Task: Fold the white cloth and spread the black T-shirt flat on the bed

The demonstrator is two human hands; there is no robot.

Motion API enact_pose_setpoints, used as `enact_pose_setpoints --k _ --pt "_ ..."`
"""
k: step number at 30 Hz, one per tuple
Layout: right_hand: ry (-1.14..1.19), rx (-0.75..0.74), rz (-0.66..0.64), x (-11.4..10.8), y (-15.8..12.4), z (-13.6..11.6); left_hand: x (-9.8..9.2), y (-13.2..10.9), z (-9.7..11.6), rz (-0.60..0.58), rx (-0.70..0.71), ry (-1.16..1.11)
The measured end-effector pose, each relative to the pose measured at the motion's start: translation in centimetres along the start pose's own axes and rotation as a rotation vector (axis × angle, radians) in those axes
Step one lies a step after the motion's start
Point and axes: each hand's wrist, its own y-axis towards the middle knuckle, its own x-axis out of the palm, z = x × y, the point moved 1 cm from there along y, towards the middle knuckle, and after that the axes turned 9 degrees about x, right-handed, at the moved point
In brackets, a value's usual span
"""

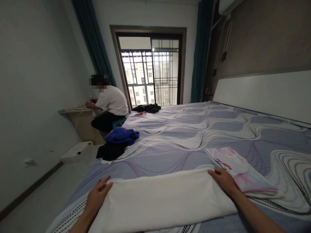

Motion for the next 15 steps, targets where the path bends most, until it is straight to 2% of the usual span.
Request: enact_pose_setpoints --k 3,8,11,15 --pt "0.001 0.024 -0.047 0.3 0.7 0.2 0.5 0.6 -0.5 -0.001 -0.008 0.028" --pt "-0.012 0.031 -0.008 0.8 1.2 0.4 1.0 1.0 -1.4 0.002 0.003 0.092" --pt "-0.033 0.014 -0.014 1.1 1.3 0.6 1.2 0.9 -1.1 -0.01 0.002 0.161" --pt "-0.194 0.011 -0.008 0.9 1.9 0.6 1.1 0.8 -0.3 0.003 0.0 0.228"
